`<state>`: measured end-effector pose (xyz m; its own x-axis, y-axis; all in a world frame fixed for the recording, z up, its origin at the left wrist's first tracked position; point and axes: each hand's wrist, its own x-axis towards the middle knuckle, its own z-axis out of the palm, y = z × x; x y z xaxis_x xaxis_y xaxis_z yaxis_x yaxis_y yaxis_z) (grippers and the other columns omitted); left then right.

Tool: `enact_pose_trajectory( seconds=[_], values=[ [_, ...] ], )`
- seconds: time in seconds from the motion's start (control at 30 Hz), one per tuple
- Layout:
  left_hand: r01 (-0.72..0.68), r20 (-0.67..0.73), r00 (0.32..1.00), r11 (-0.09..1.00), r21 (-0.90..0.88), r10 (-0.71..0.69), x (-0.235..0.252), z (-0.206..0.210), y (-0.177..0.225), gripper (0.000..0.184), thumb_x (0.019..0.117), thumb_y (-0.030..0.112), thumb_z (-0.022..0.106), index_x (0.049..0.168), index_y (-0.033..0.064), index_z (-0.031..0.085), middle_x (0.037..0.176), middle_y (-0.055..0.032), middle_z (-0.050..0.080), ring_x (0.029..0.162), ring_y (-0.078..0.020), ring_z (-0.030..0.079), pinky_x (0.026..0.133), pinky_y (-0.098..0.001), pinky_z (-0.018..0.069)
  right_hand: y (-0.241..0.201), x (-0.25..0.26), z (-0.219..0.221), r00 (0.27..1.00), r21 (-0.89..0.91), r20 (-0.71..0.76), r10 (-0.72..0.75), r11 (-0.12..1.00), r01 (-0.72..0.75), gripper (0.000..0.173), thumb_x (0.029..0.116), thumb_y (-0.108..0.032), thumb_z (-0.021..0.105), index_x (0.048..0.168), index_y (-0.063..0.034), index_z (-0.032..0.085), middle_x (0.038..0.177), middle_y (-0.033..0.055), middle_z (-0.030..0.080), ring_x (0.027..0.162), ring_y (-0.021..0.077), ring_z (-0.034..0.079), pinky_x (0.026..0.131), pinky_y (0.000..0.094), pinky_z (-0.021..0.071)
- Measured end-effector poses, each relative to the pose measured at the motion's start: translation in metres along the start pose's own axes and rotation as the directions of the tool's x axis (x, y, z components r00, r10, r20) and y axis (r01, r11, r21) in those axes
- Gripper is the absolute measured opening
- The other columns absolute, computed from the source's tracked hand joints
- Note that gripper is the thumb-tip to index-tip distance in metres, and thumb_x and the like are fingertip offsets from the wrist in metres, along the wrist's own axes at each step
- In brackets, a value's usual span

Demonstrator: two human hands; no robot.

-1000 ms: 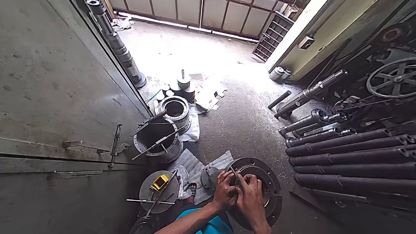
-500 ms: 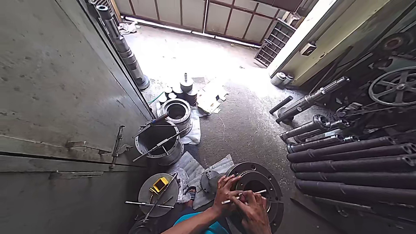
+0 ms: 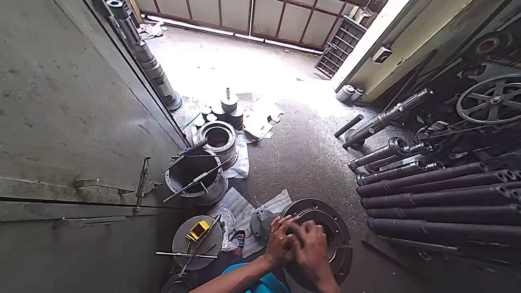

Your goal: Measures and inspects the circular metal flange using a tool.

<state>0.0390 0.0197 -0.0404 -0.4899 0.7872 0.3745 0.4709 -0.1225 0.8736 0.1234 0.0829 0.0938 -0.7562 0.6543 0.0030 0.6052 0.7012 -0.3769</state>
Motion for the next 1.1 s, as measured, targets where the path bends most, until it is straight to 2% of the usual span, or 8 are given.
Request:
enact_pose_trajectory(
  seconds=[0.17,0.3,0.4,0.53,0.67,0.77,0.9,1.1],
  values=[
    [-0.072,0.041,0.997,0.997,0.000,0.072,0.003,-0.002,0.000,0.023,0.0980,0.035,0.060,0.100,0.0247,0.081,0.140,-0.0065,0.065,0.140,-0.0288,0.051,0.118,-0.0583,0.0307,-0.009,-0.056,-0.014,0.987,-0.106,0.158,-0.026,0.993,0.044,0.051,0.1013,-0.052,0.048,0.083,-0.0149,0.079,0.109,0.0200,0.071,0.105,0.0461,0.065,0.082,0.0678,0.0480],
    [-0.084,0.031,0.996,0.996,-0.014,0.084,0.000,-0.002,-0.001,0.022,0.0955,0.037,0.061,0.103,0.0293,0.081,0.142,-0.0053,0.064,0.140,-0.0286,0.050,0.118,-0.0585,0.0310,0.020,-0.035,-0.030,0.958,-0.217,-0.134,0.253,0.936,-0.278,0.062,0.1026,-0.056,0.038,0.099,-0.0100,0.080,0.098,0.0263,0.066,0.094,0.0505,0.063,0.075,0.0681,0.0447],
    [-0.087,0.033,0.996,0.996,0.013,0.086,0.001,-0.001,0.000,0.025,0.0970,0.038,0.058,0.103,0.0268,0.081,0.142,-0.0051,0.064,0.140,-0.0276,0.051,0.118,-0.0575,0.0314,0.009,-0.004,-0.026,0.969,-0.130,-0.120,0.215,0.965,-0.230,0.059,0.1019,-0.056,0.041,0.120,-0.0134,0.077,0.105,0.0244,0.067,0.097,0.0476,0.064,0.077,0.0667,0.0490],
    [-0.081,0.032,0.996,0.996,0.041,0.080,0.000,0.000,-0.003,0.021,0.0961,0.031,0.063,0.096,0.0205,0.082,0.135,-0.0079,0.068,0.136,-0.0295,0.055,0.116,-0.0586,0.0335,-0.017,-0.032,-0.017,0.996,-0.031,0.090,-0.004,1.000,0.007,0.051,0.0986,-0.058,0.046,0.092,-0.0220,0.082,0.099,0.0155,0.069,0.098,0.0405,0.064,0.077,0.0598,0.0487],
    [-0.079,0.070,0.995,0.997,0.010,0.078,-0.001,-0.002,-0.001,0.025,0.0965,0.037,0.059,0.096,0.0235,0.080,0.142,-0.0050,0.064,0.141,-0.0268,0.049,0.119,-0.0580,0.0281,0.022,-0.038,-0.031,0.965,-0.002,-0.071,0.254,0.967,-0.254,0.058,0.1006,-0.052,0.043,0.088,-0.0098,0.081,0.091,0.0185,0.069,0.091,0.0429,0.065,0.076,0.0638,0.0479],
    [-0.079,0.054,0.995,0.997,0.022,0.078,0.000,-0.002,0.000,0.028,0.0973,0.037,0.056,0.099,0.0230,0.081,0.140,-0.0047,0.065,0.140,-0.0265,0.051,0.118,-0.0579,0.0305,0.010,-0.005,-0.028,0.940,-0.085,-0.026,0.339,0.937,-0.340,0.054,0.1019,-0.055,0.044,0.116,-0.0171,0.080,0.102,0.0210,0.070,0.100,0.0460,0.064,0.082,0.0668,0.0469],
    [0.085,0.051,0.995,0.996,-0.008,-0.085,0.000,0.001,0.004,0.037,0.1047,0.029,0.048,0.128,0.0128,0.071,0.140,-0.0016,0.066,0.138,-0.0206,0.053,0.121,-0.0490,0.0278,-0.032,-0.001,0.000,0.990,-0.040,0.112,0.088,0.996,-0.084,0.047,0.0983,-0.054,0.050,0.119,-0.0225,0.078,0.107,0.0185,0.068,0.103,0.0430,0.064,0.081,0.0625,0.0509],
    [-0.075,0.052,0.996,0.997,-0.005,0.075,0.001,-0.004,0.003,0.024,0.0972,0.035,0.059,0.097,0.0242,0.080,0.141,-0.0074,0.064,0.141,-0.0299,0.049,0.118,-0.0594,0.0296,-0.001,-0.060,-0.037,0.951,-0.181,0.131,0.281,0.950,-0.255,0.050,0.1016,-0.048,0.053,0.094,-0.0057,0.080,0.103,0.0257,0.069,0.102,0.0497,0.065,0.082,0.0700,0.0479]
  ],
)
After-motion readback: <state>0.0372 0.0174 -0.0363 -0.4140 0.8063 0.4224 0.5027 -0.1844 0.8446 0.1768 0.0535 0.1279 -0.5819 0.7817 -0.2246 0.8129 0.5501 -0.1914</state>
